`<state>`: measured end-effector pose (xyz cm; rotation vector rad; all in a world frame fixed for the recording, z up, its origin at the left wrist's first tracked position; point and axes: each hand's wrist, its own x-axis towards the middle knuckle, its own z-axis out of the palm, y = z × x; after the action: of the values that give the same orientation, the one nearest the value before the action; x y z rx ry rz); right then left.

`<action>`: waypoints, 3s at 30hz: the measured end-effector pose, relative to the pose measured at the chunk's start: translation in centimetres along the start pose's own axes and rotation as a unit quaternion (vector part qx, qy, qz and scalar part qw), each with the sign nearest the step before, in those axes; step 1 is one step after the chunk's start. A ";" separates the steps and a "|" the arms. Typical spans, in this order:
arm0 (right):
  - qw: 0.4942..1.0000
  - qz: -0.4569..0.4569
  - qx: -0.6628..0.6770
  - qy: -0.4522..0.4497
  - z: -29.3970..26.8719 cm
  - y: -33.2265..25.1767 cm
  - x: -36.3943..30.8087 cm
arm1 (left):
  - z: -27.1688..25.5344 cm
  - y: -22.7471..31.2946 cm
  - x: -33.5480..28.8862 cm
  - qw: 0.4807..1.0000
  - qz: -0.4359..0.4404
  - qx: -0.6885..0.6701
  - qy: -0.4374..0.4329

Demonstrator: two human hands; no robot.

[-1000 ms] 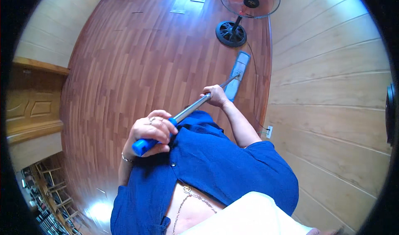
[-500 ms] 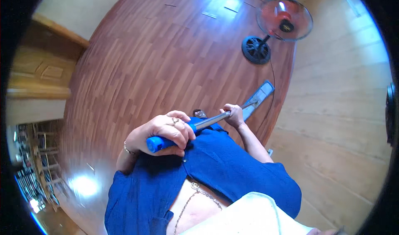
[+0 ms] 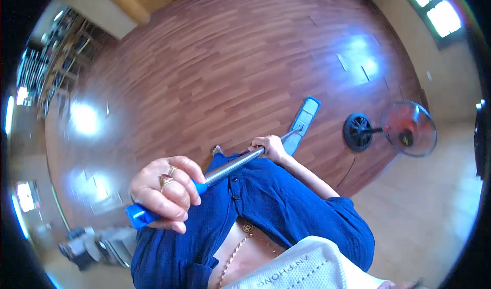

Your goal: The recorder is mopping the wooden floor using a flat mop.

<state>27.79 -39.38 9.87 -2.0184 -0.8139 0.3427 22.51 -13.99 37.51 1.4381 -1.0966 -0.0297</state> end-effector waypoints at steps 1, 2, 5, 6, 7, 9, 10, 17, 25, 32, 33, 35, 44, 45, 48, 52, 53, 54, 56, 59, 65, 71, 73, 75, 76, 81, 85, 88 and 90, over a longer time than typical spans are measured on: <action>1.000 -0.017 -0.007 -0.019 0.0 0.0 0.5 | 0.9 0.8 -0.7 0.999 -0.010 0.016 0.029; 0.999 -0.035 -0.013 -0.037 0.1 0.3 1.2 | 1.7 1.4 -1.2 0.998 -0.021 0.034 0.056; 0.989 -0.084 -0.001 -0.125 0.8 -1.4 3.3 | 5.8 5.0 -2.9 0.983 -0.066 0.112 0.128; 0.981 -0.116 0.006 -0.154 1.2 -1.4 3.7 | 7.2 5.7 -3.5 0.975 -0.088 0.139 0.146; 0.978 -0.126 0.002 -0.168 1.2 -0.7 3.9 | 8.0 5.2 -3.9 0.974 -0.090 0.146 0.146; 0.963 -0.174 0.031 -0.205 2.0 -1.2 5.1 | 10.5 6.2 -4.3 0.960 -0.108 0.187 0.177; 0.956 -0.201 0.026 -0.210 2.9 -0.1 5.1 | 12.0 5.9 -4.2 0.952 -0.090 0.207 0.206; 0.899 -0.233 0.043 -0.369 6.0 -2.2 5.3 | 20.3 6.9 -3.8 0.881 -0.115 0.340 0.309; 0.785 -0.286 0.067 -0.546 13.7 -5.8 1.2 | 29.4 9.8 -4.3 0.787 -0.124 0.452 0.402; 0.696 -0.289 0.166 -0.636 13.5 -10.2 -3.2 | 33.9 11.1 -3.4 0.763 -0.073 0.478 0.429; 0.661 -0.256 0.171 -0.684 11.2 -12.1 -2.5 | 33.8 10.8 -3.3 0.758 -0.092 0.477 0.436; 0.642 -0.208 0.246 -0.695 4.1 -16.9 -1.6 | 32.8 10.0 -3.9 0.751 -0.126 0.499 0.414; 0.674 -0.695 0.061 -0.244 -13.7 -30.2 -5.3 | 25.4 -6.9 -7.6 0.693 -0.320 0.506 0.401; 0.682 -0.675 0.098 -0.265 -13.9 -29.4 -5.0 | 25.3 -8.1 -8.4 0.761 -0.300 0.374 0.438; 0.700 -0.667 0.106 -0.233 -16.5 -27.1 -4.7 | 24.5 -13.9 -10.8 0.799 -0.276 0.246 0.473; 0.682 -0.712 0.096 -0.135 -17.6 -24.8 -3.6 | 24.9 -18.1 -11.1 0.710 -0.364 0.315 0.514; 0.671 -0.729 0.034 -0.130 -19.0 -25.3 -2.8 | 24.2 -18.2 -10.6 0.715 -0.366 0.324 0.500; 0.669 -0.733 0.058 -0.109 -19.2 -24.8 -2.1 | 24.0 -18.3 -10.1 0.712 -0.363 0.324 0.506; 0.665 -0.735 0.092 -0.090 -19.3 -24.0 -0.7 | 24.1 -17.7 -9.0 0.697 -0.390 0.305 0.518; 0.575 -0.765 0.259 -0.129 -17.2 -24.7 1.5 | 25.5 -17.6 -9.4 0.666 -0.416 0.315 0.533; 0.642 -0.682 0.314 -0.154 -15.3 -22.6 1.7 | 28.2 -16.3 -11.8 0.570 -0.474 0.370 0.560; 0.531 -0.642 0.400 -0.382 -10.2 -21.3 3.7 | 33.6 -16.7 -17.0 0.442 -0.505 0.410 0.618; 0.495 -0.603 0.406 -0.476 -8.5 -22.1 3.8 | 35.4 -15.6 -18.1 0.409 -0.528 0.415 0.618; 0.497 -0.552 0.405 -0.533 -7.4 -23.2 2.8 | 36.7 -15.3 -20.0 0.389 -0.550 0.399 0.622; 0.486 -0.552 0.382 -0.560 -6.9 -23.6 2.8 | 37.4 -15.2 -20.6 0.369 -0.540 0.413 0.634; 0.408 -0.582 0.320 -0.627 -5.3 -25.2 2.8 | 40.1 -14.7 -20.7 0.329 -0.562 0.387 0.652; 0.347 -0.609 0.289 -0.653 -5.3 -27.4 3.4 | 41.5 -14.6 -17.9 0.282 -0.539 0.362 0.706; 0.291 -0.625 0.304 -0.658 -5.6 -29.0 4.2 | 41.9 -16.1 -15.9 0.247 -0.527 0.383 0.717; 0.263 -0.616 0.319 -0.670 -5.4 -29.6 4.7 | 42.1 -16.5 -13.9 0.234 -0.518 0.399 0.719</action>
<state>21.87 -28.73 37.72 0.6150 -2.3180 1.1206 -1.02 -41.08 6.70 1.7853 1.7912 0.8707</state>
